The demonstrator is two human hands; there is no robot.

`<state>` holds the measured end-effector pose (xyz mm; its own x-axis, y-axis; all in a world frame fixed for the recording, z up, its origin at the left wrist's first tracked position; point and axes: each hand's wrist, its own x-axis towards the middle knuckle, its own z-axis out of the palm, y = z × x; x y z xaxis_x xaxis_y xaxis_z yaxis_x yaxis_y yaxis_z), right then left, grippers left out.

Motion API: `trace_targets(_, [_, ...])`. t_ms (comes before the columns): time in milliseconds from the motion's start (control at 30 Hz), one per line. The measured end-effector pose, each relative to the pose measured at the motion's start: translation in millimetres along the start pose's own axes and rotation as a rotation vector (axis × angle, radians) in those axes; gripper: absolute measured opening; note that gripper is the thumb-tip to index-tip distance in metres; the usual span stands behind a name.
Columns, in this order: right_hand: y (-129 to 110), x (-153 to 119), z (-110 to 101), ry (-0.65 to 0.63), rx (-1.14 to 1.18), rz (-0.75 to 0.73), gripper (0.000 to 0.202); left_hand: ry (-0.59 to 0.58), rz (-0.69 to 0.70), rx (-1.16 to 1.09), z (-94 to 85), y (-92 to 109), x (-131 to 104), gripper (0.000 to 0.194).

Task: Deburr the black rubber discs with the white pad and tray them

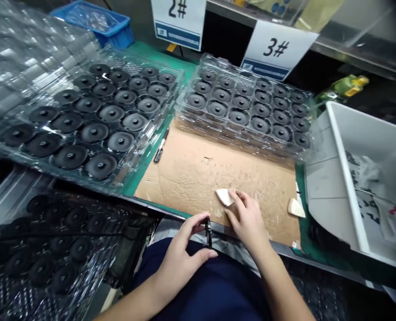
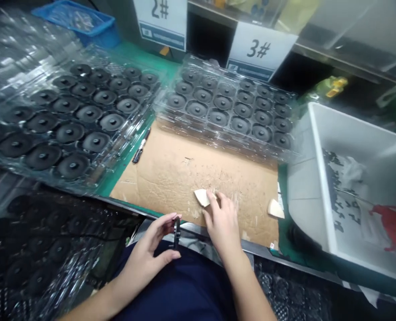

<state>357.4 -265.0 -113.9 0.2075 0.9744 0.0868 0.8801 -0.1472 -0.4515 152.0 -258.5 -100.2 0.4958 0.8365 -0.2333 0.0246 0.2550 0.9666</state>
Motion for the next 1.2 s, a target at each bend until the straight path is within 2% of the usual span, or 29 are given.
trace_targets(100, [9, 13, 18, 0.029, 0.012, 0.011, 0.035, -0.004, -0.113, -0.363, -9.1, -2, 0, 0.056])
trace_targets(267, [4, 26, 16, 0.087, 0.103, 0.078, 0.028, -0.009, -0.141, -0.530, -20.1, 4, 2, 0.055])
trace_targets(433, [-22, -2, 17, 0.004, 0.261, 0.101, 0.032, -0.036, -0.140, -0.642, -21.2, 7, 2, 0.057])
trace_targets(533, [-26, -18, 20, -0.063, 0.317, 0.131, 0.031, -0.039, -0.135, -0.739, -22.9, 6, 3, 0.059])
trace_targets(700, [-25, -21, 8, -0.014, 0.349, 0.238, 0.037, -0.050, -0.139, -0.800, -27.5, 10, 0, 0.063])
trace_targets(800, [-28, -30, 1, 0.015, 0.438, 0.314, 0.039, -0.096, -0.162, -0.819, -23.3, 13, -3, 0.061])
trace_targets(933, [-27, -50, 1, -0.076, 0.597, 0.423, 0.041, -0.160, -0.216, -0.856, -12.4, 14, -5, 0.066])
trace_targets(1200, [-12, -65, -3, -0.068, 0.665, 0.464, 0.044, -0.162, -0.198, -0.803, 7.1, 16, -8, 0.065])
